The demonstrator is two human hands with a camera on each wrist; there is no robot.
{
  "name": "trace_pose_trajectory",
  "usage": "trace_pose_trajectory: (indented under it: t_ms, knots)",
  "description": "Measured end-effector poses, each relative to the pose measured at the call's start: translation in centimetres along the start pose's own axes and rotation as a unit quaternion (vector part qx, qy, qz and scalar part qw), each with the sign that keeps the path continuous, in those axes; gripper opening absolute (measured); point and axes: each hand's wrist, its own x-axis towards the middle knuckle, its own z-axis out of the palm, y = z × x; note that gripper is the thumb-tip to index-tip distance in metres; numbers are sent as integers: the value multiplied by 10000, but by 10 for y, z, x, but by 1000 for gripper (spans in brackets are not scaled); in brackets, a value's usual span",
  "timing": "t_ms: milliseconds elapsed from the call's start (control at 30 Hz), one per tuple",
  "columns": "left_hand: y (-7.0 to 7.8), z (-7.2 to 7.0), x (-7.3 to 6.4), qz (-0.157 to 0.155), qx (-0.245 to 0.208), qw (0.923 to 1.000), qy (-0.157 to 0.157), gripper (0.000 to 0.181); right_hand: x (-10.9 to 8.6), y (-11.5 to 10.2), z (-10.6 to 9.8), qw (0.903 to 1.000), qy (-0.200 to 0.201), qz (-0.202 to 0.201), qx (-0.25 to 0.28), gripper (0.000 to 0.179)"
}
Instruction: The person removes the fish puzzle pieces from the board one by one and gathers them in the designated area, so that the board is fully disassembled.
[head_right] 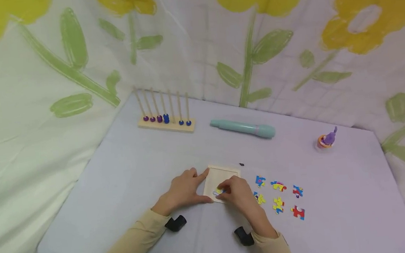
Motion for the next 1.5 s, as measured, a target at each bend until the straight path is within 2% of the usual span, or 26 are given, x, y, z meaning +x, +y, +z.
trace_pose_trajectory:
  t_ms: [200, 500, 567, 667, 767, 833, 1000, 1067, 1133, 1233, 1300, 1400, 1500]
  knots:
    - [12, 3, 9, 188, 102, 9995, -226, 101, -13, 12, -1, 9993, 74, 334, 141, 18]
    - [31, 11, 18, 439, 167, 9982, -368, 101, -32, 28, -4, 9955, 196, 817, 438, 21]
    - [31, 12, 18, 470, 143, 9982, -334, 101, -33, 30, -3, 9954, 282, 757, 507, 21]
    - [24, 13, 17, 407, 63, 9988, -274, 102, -28, 30, 0, 9964, 443, 373, 621, 19]
    - [15, 12, 12, 175, -43, 9997, -191, 102, -18, 28, 3, 9962, 487, -163, 703, 13]
    - [9, 9, 9, 29, -146, 9998, -148, 101, -9, 27, 3, 9950, 400, -384, 825, 9]
    - [1, 2, 6, -110, -313, 9994, -94, 100, 1, 27, -12, 9909, 127, -141, 1331, 11]
    - [0, -1, 4, -117, -354, 9992, -151, 100, -5, 30, -25, 9896, 154, 69, 1432, 14]
    - [0, -3, 3, -136, -370, 9991, -183, 100, -17, 38, -43, 9906, 285, 219, 1316, 16]
    - [-2, -6, 2, -237, -472, 9985, -164, 100, -43, 54, -70, 9931, 411, 534, 963, 17]
    - [-5, -7, 0, -338, -525, 9979, -169, 100, -63, 67, -81, 9940, 254, 757, 743, 18]
    - [-10, -8, -5, -486, -611, 9967, -221, 101, -87, 84, -84, 9923, -262, 982, 708, 17]
    - [-16, -9, -9, -609, -679, 9955, -237, 101, -91, 90, -75, 9913, -546, 1013, 637, 17]
